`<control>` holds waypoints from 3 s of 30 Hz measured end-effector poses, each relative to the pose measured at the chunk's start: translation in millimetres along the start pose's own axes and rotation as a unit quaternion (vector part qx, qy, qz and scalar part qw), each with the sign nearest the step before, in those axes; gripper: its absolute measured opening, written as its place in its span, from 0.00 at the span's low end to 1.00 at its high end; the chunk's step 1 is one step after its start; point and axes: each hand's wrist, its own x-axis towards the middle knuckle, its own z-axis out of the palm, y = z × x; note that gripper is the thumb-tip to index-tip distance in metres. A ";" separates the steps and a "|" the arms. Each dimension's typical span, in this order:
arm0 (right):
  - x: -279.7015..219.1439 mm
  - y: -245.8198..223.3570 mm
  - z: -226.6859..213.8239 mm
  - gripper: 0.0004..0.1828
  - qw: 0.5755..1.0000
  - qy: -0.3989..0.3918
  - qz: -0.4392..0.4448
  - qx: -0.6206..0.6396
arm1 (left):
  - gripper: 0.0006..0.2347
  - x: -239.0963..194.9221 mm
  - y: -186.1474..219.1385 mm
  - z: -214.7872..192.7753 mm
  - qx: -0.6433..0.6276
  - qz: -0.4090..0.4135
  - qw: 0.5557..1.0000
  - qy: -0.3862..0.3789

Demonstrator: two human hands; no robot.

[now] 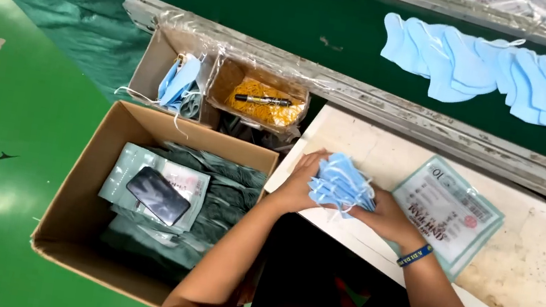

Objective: The person picks up face masks from a conveyor belt, folds them, and inserts them into plastic packaging sleeves.

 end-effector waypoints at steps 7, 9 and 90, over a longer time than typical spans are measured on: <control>-41.7 -101.6 9.8 0.46 0.989 0.035 -0.035 -0.136 | 0.37 -6.8 39.7 -26.3 0.044 -0.101 0.994 -0.021; -26.7 -57.8 18.2 0.40 0.982 0.092 -0.049 -0.158 | 0.44 -4.3 53.6 -28.5 0.034 -0.081 0.995 -0.037; -102.4 -99.9 36.2 0.34 0.823 0.334 -0.142 -0.436 | 0.12 13.7 111.3 72.4 -0.319 -0.236 0.912 0.100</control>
